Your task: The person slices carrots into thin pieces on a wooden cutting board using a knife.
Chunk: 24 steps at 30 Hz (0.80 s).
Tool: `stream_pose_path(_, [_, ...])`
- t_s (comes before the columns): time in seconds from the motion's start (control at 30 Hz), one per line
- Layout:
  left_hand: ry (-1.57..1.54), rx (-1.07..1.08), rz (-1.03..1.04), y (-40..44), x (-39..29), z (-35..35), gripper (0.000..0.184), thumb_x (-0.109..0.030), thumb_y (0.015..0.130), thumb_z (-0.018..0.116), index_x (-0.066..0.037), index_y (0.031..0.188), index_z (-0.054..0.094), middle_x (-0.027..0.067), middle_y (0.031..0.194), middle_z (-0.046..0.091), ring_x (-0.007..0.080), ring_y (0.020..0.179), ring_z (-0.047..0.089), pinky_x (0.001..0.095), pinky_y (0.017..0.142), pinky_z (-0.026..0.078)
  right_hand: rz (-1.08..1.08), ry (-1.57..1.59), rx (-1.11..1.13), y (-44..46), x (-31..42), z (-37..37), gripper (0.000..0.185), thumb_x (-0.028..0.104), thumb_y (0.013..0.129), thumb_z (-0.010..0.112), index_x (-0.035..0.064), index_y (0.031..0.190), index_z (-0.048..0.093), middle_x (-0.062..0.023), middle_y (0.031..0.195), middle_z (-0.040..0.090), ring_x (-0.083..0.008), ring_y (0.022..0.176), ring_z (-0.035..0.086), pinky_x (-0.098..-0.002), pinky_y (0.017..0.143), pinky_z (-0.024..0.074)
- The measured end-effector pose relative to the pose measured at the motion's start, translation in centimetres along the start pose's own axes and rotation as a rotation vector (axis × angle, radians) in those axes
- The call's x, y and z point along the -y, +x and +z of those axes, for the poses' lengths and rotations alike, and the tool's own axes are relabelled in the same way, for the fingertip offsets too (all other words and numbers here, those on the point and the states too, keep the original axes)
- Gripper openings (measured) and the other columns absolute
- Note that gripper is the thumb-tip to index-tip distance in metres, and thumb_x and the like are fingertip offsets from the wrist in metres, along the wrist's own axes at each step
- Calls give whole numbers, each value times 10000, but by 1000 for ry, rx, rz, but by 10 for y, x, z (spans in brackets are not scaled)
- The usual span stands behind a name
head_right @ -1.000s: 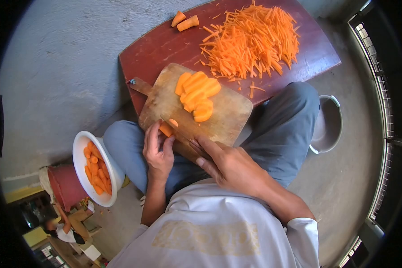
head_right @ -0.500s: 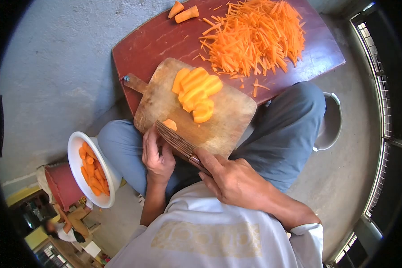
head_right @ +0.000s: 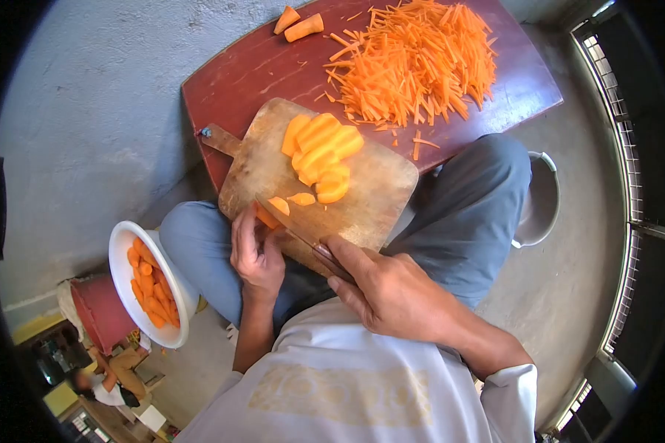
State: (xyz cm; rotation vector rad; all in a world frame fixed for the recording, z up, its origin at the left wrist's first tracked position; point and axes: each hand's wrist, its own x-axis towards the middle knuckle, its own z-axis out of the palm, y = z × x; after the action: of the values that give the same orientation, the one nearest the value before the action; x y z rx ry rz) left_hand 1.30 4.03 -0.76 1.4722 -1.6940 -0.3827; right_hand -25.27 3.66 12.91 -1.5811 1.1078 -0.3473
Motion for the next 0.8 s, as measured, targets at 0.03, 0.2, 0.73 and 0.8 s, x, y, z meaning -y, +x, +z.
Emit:
stream_pose_path(0.03, [-26, -5, -23, 1, -2, 1, 559, -115, 1022, 845, 91, 1494, 630, 284, 1402, 711, 480, 1246, 722, 504, 1050, 618, -21, -2, -15, -4, 0, 2, 557, 97, 1068, 728, -40, 1565, 518, -271, 1239, 776, -484, 1080, 779, -528, 887, 643])
stream_pose_path(0.2, [52, -20, 64, 2, 1, 1, 562, -74, 991, 858, 95, 1480, 638, 294, 1388, 711, 490, 1231, 726, 514, 1025, 628, -15, -36, 5, -3, 3, 5, 566, 82, 1057, 735, -42, 1561, 512, -268, 1261, 774, -474, 1100, 782, -533, 890, 644])
stream_pose_path(0.73, [44, -34, 123, 5, -1, 4, 572, -56, 980, 858, 72, 1496, 648, 272, 1385, 730, 463, 1244, 736, 507, 1048, 620, -82, -13, -75, 42, -19, 9, 485, 102, 1078, 682, -32, 1527, 559, -313, 1146, 767, -509, 1065, 763, -543, 905, 609])
stream_pose_path(0.8, [48, -31, 113, 5, -1, 0, 577, -36, 967, 857, 65, 1497, 649, 269, 1374, 730, 459, 1225, 742, 504, 1037, 627, -55, 10, -61, 24, -2, 3, 481, 105, 1079, 690, -31, 1523, 563, -309, 1152, 771, -501, 1073, 767, -531, 907, 613])
